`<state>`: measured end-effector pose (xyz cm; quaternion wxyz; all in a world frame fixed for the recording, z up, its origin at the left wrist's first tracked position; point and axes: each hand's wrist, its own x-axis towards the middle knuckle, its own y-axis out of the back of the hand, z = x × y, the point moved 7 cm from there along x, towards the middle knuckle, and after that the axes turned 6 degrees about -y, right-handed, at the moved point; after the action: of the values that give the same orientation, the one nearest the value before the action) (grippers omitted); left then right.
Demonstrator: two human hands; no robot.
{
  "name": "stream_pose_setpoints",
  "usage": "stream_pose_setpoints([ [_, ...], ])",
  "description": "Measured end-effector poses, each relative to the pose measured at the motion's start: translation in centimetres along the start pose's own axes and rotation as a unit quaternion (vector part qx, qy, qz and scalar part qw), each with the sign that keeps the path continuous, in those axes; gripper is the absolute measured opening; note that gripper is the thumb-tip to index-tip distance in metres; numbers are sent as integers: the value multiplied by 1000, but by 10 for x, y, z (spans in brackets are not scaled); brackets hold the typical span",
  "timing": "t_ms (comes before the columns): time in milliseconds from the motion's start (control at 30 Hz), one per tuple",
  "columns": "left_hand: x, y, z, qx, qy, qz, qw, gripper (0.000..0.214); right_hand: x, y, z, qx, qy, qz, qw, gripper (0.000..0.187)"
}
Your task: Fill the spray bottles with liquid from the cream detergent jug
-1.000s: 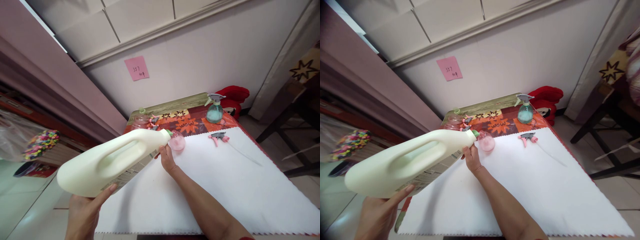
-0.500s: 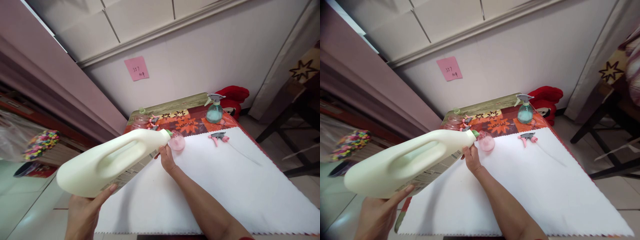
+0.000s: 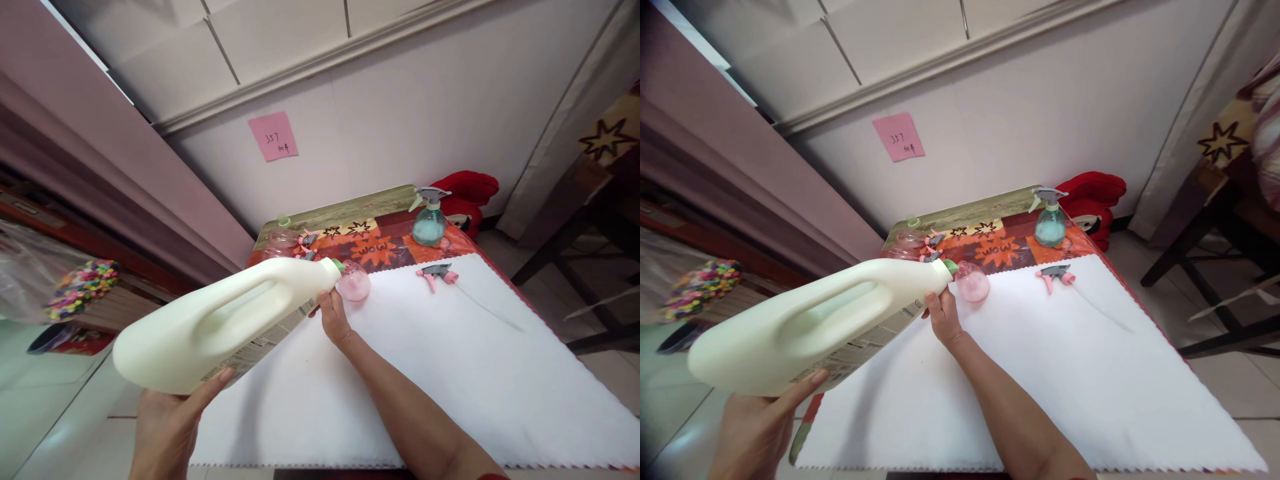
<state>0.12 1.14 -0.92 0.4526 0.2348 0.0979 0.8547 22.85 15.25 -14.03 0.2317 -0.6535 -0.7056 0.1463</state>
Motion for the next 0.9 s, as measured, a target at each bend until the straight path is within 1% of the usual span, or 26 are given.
stream_pose_setpoints([
  [200,-1,1,-7,-11,4,-10,1000,63,0,0,1,-1,-1,-1,1000,55],
  [433,0,1,0,4,9,-2,1000,63,0,0,1,2,3,-4,1000,55],
  [667,0,0,-3,-12,-3,-14,1000,65,0,0,3,0,1,-3,1000,57],
  [900,-1,1,-1,-24,-8,-16,1000,68,0,0,3,0,0,0,1000,57],
])
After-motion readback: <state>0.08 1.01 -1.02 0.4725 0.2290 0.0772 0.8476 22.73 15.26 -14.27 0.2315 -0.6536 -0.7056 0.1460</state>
